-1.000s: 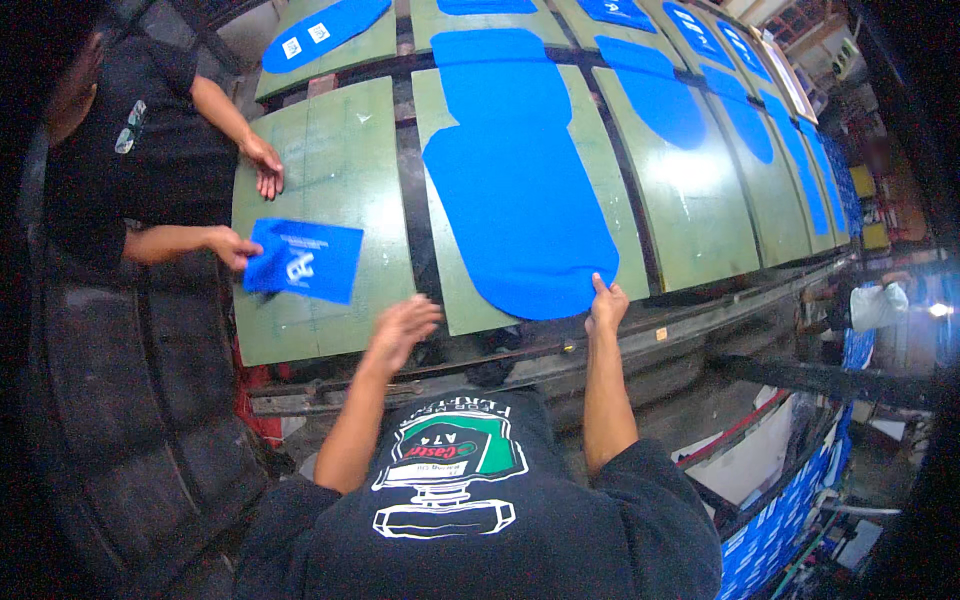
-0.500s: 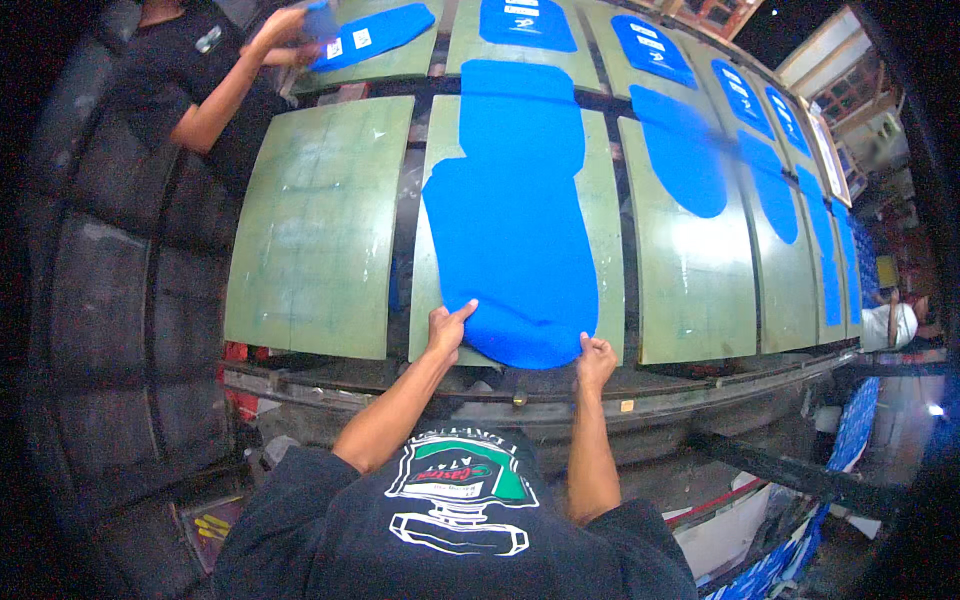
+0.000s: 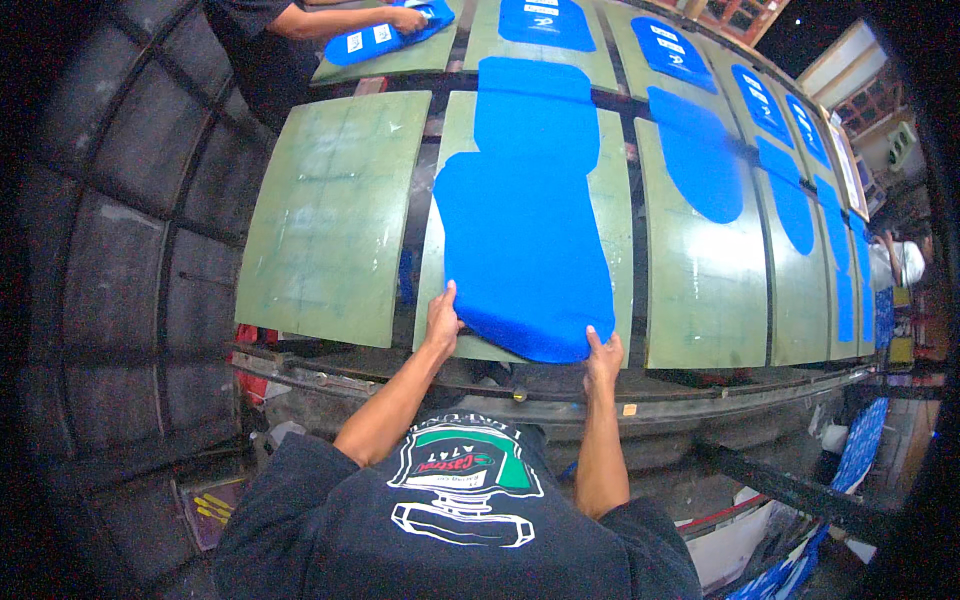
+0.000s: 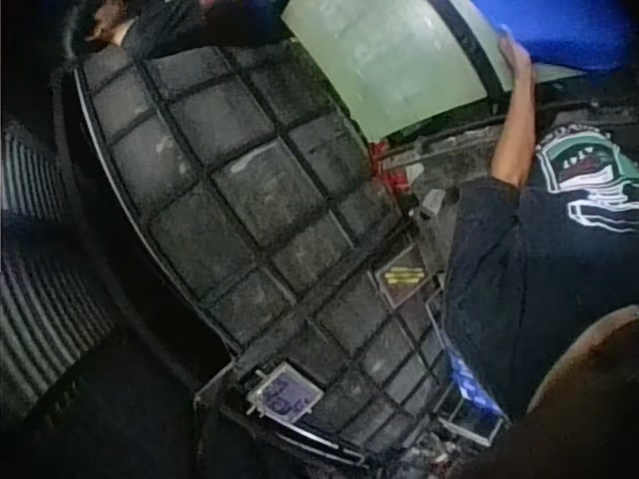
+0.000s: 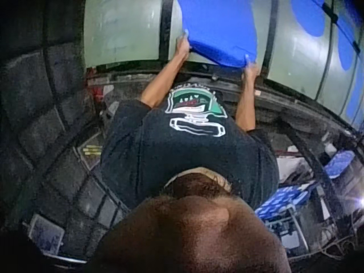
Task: The person places blue protective film pieces onto multiple green panels arranged on a workbench. They smooth each piece by hand, occasionally retrieve additional pieces from a nearby stack, and continue covering the panels in sequence.
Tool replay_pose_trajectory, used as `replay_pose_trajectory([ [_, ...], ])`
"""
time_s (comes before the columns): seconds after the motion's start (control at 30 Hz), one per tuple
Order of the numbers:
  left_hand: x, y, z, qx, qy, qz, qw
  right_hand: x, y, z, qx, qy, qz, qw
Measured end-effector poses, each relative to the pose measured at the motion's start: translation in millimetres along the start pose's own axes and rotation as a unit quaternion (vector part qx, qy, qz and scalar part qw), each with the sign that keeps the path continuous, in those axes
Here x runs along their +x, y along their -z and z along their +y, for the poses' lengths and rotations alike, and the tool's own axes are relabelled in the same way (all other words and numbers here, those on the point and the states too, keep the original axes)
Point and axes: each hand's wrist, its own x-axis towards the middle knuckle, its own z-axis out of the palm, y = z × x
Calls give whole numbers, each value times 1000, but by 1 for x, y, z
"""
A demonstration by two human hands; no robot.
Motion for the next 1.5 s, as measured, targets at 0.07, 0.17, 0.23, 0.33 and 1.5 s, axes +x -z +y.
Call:
replay_pose_trajectory([
  [0.07,22,24,7,131,-63,57,988,12,-5,14,37,45,7,998],
  [0.17,45,48,66,138,-75,146,977,27,3,25,54,60,69,994],
  [0.23,84,107,93,128,-138,144,972,23,-12,33,71,55,83,992],
  [0.33,99,147,163,232,-262,137,927,6,-16,35,29,67,128,989],
  [1.5,29,335,380,-232,-29,-208,950,-292,-387,81,140,-415,-312,843],
])
